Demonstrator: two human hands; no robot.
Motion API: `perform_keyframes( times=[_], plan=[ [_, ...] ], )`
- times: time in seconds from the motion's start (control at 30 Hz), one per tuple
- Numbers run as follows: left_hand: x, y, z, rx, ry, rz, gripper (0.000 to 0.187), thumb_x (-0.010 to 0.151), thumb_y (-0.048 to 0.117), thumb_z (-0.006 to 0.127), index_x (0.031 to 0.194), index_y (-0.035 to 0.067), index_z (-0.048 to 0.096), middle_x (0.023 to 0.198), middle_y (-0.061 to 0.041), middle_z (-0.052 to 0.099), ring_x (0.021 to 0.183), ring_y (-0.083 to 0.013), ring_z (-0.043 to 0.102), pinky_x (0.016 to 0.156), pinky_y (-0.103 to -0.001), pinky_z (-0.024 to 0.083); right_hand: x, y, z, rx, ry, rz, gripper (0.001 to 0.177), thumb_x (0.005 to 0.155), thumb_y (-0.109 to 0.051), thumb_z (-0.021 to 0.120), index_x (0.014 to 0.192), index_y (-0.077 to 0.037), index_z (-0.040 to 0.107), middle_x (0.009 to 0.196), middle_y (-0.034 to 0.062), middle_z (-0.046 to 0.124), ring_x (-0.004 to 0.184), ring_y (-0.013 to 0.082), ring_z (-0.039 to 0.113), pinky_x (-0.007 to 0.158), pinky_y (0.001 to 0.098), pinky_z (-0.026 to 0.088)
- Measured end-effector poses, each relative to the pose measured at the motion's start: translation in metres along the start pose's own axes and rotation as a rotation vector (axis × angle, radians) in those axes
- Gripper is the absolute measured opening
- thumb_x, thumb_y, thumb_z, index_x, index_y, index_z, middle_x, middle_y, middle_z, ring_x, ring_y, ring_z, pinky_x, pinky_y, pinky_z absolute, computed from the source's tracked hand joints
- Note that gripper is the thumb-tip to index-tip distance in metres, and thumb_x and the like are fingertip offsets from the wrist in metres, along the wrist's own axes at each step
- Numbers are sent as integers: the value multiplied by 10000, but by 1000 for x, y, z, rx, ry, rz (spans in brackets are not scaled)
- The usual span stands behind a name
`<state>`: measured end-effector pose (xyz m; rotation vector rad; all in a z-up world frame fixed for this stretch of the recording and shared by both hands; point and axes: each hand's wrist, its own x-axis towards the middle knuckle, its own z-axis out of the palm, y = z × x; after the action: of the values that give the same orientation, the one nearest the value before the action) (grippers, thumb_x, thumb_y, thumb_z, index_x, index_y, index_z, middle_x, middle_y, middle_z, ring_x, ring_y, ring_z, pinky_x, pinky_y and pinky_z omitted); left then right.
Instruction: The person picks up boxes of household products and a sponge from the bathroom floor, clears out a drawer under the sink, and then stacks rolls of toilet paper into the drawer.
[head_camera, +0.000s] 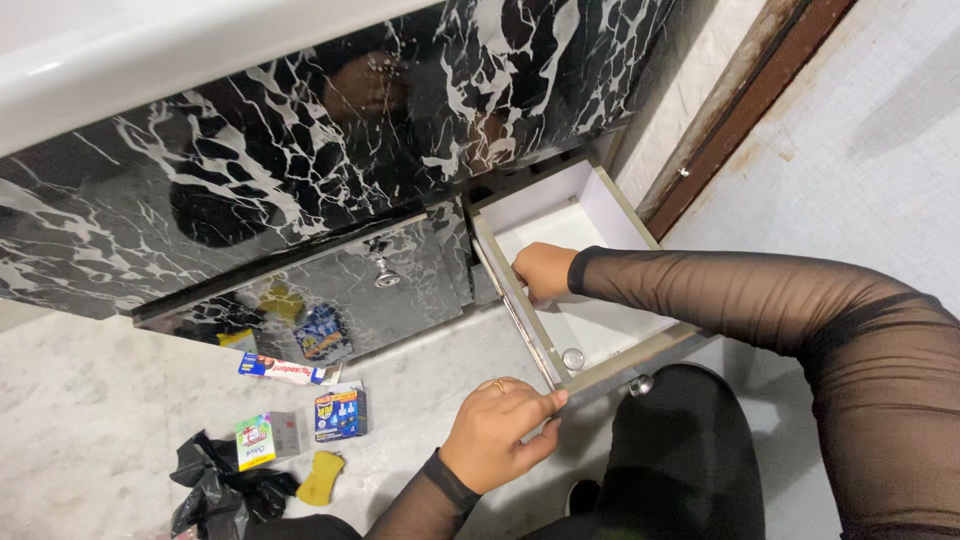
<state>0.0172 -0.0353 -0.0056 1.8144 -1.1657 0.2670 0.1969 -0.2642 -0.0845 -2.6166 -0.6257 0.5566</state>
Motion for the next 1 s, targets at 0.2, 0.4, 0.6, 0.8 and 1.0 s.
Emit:
perform_keyframes(
  times=[0.2,0.4,0.6,0.8,1.0],
  plan=[
    [-2,1,1,6,-3,-28,337,801,41,790,1128,64,710,823,-52,685,798,-247,701,778,-379,555,-38,-17,13,-67,-310,42,297,637,-36,791,933,-59,783,828,174,751,793,299,741,711,410,559],
    [-5,-1,0,-14,-7,-54,336,822,41,785,1148,62,710,832,-54,695,803,-245,703,774,-373,554,-38,2,15,-180,-416,-125,191,640,-32,743,825,-59,783,796,135,748,776,303,722,710,406,561],
    [-9,0,0,-19,15,-54,363,818,35,787,1172,60,712,824,-48,693,803,-241,702,785,-370,553,-12,23,-26,-589,159,-236,76,747,-78,676,778,-32,728,854,177,698,821,384,698,710,456,572],
    [-11,1,0,-13,25,-58,367,825,34,788,1182,59,710,835,-47,693,803,-230,703,799,-368,550,9,39,-31,-842,314,-264,96,812,-96,634,813,-21,695,825,138,669,783,321,706,619,417,592],
    [-13,1,0,-20,8,-80,367,827,32,788,1186,59,716,818,-50,682,793,-233,695,788,-372,545,14,83,-12,-750,265,43,145,783,-44,630,871,-25,744,862,189,724,840,357,719,690,440,595]
  ],
)
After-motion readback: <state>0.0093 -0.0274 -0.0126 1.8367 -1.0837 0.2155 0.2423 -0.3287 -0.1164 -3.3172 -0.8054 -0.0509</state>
